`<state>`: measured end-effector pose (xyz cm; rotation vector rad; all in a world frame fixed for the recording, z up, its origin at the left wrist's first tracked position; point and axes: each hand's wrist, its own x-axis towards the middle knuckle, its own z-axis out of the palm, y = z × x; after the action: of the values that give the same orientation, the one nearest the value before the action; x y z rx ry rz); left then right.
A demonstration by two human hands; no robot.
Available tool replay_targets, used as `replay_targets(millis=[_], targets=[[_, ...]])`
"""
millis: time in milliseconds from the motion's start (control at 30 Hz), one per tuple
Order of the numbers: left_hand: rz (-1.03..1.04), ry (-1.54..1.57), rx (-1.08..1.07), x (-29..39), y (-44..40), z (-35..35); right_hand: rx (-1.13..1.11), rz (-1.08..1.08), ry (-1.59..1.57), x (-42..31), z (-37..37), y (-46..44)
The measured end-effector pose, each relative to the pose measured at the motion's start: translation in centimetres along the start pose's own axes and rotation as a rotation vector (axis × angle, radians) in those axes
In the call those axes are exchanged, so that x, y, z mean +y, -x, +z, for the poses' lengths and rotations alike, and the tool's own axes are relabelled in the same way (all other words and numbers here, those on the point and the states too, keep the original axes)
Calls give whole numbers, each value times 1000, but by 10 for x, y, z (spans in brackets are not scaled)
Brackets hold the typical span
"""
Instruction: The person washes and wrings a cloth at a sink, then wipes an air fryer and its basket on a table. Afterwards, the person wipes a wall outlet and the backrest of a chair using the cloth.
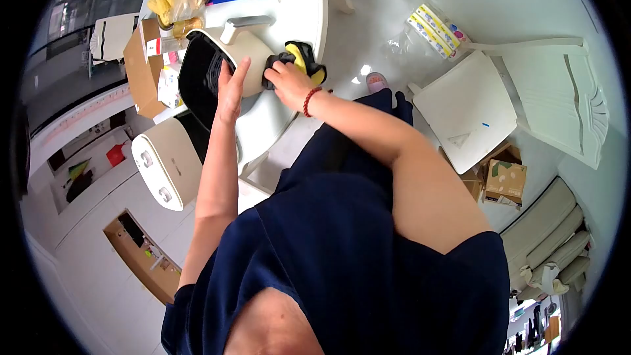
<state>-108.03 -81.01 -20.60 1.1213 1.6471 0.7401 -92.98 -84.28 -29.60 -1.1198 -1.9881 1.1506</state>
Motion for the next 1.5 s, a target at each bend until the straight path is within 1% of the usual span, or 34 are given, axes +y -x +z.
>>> replay_targets(millis=[33,67,100,133,167,233,267,300,367,433,467,567,600,700,733,767,833,900,933,967,1033,1067,1100,1167,1200,1233,1300,1333,1367,1433,1500], targets=[[-21,-10,-13,0,7,-2,-71,10,32,0,-9,-2],[-27,-17,-26,3,8,-1,-84,12,22,10,-13,-3],[-30,-21,-40,7,8,0,-25,75,-55,19,-22,-2],[-36,1,-61,2,9,-1,39,192,-145,29,-36,-6],[-37,-65,-86,-2,11,-5,100,312,-236,39,-50,-12],[-43,-197,-136,-4,14,-12,300,549,-999,39,-84,-22],[-58,-164,-159,-1,17,-11,320,415,-1249,21,-105,-24],[-38,-174,-161,-6,15,-11,314,309,-1364,-1,-115,-30],[-1,-200,-165,-19,12,-14,123,94,-976,-12,-104,-47],[-9,-248,-124,-15,14,-11,261,-312,-115,-11,-79,-65],[-12,-273,-103,-12,14,-10,250,-298,-108,-6,-73,-68],[-19,-453,-39,-3,17,-4,313,-148,-347,3,-69,-78],[-19,-445,-35,-1,18,-3,281,-8,-413,7,-67,-79],[-65,-408,-31,-10,15,-7,292,67,-408,35,-50,-92],[-52,-436,-27,-13,15,-10,264,-2,-305,44,-49,-92],[-38,-464,-25,-15,15,-13,248,68,-229,52,-47,-94],[-11,-486,-20,-25,12,-19,85,145,-42,65,-54,-102],[2,-470,-15,-37,11,-26,147,18,259,73,-66,-106],[-22,-477,-1,-17,19,-19,99,208,108,56,-85,-106],[-31,-493,-9,-9,19,-20,236,270,-47,55,-90,-108],[-61,-515,-30,-6,20,-19,242,112,-396,13,-113,-102],[-37,-513,-12,-11,19,-18,278,-117,-249,-3,-112,-101],[-47,-533,-18,-11,20,-18,86,-229,-122,-17,-110,-99],[-60,-580,-28,-7,19,-20,-139,-472,67,-23,-91,-98],[-49,-556,-26,-7,20,-19,-105,-503,147,-22,-90,-101],[-40,-549,-19,-6,20,-19,-161,-387,105,-26,-94,-103],[-23,-532,-6,-3,24,-18,-131,-438,65,-18,-91,-117],[-24,-529,-9,-4,24,-18,-184,-413,12,-14,-93,-123],[-23,-527,-11,-5,23,-19,-208,-364,55,-13,-93,-127],[-28,-516,-21,-8,22,-21,-229,-344,72,-12,-93,-137],[-36,-497,-44,-11,20,-23,-200,-259,231,-6,-101,-145]])
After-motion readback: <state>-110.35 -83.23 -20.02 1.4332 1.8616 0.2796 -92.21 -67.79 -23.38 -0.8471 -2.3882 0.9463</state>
